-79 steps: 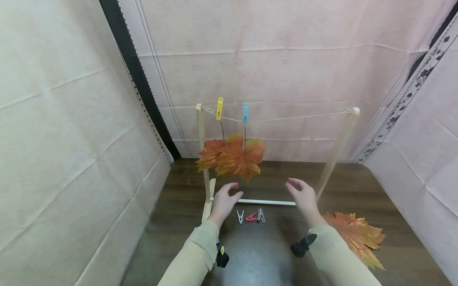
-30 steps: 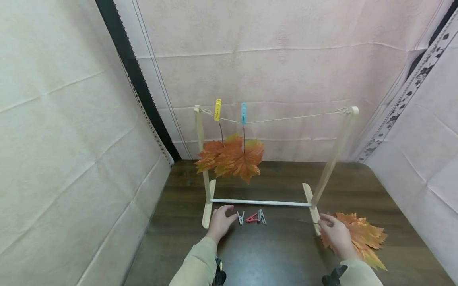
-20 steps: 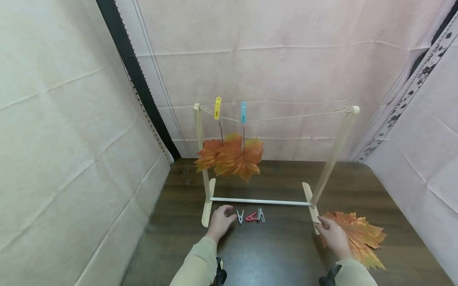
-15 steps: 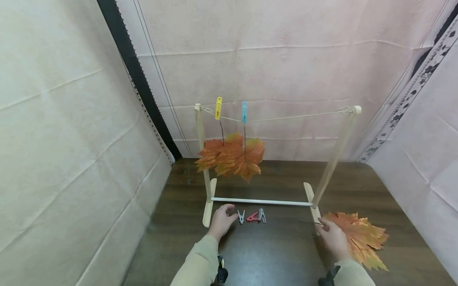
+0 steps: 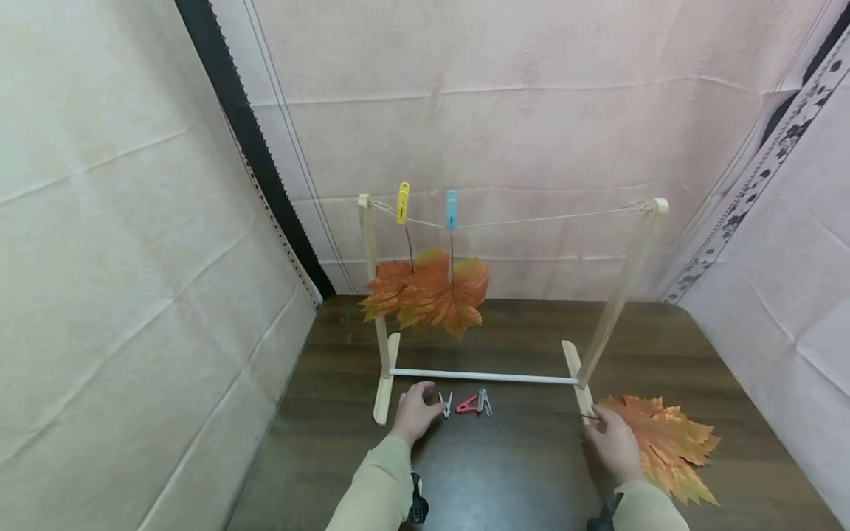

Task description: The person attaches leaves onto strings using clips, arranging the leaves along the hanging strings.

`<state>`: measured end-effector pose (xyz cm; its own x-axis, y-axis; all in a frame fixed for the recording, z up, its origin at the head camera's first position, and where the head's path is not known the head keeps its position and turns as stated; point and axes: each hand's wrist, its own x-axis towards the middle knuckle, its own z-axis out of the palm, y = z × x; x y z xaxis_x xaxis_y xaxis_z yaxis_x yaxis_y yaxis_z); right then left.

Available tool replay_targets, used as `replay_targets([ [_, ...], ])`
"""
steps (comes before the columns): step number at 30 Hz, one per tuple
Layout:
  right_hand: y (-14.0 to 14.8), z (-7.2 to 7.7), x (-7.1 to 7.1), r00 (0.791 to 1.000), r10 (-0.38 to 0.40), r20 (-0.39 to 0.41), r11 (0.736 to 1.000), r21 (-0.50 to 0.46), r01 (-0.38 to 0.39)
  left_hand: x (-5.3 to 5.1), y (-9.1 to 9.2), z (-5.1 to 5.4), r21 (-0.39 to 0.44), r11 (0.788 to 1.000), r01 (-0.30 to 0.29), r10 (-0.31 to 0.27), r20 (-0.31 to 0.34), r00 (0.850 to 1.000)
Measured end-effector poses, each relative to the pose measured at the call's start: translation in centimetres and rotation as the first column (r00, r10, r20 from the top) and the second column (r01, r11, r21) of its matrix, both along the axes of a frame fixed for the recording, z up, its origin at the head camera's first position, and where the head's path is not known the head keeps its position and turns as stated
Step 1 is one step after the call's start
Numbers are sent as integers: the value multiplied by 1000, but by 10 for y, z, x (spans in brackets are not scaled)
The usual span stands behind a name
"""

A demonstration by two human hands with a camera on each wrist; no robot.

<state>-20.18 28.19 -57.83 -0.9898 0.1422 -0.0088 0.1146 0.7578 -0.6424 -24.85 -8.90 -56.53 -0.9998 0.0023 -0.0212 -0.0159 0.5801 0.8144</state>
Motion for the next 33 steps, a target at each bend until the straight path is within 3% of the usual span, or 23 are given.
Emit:
replay_targets([
  [9,6,-9,1,998,36,54,999,39,-38,4,-1,-12,-2,999,-34,34,-52,998],
  [14,6,-11,2,997,72,17,995,64,-73,4,-4,-18,-13,996,-84,82,-75,994],
  [26,4,-14,11,988,134,-74,983,138,-123,2,5,-25,-29,995,-94,93,-22,995],
  [33,1,-15,15,989,142,-47,978,162,-132,3,8,-32,-42,993,-112,111,-22,994],
])
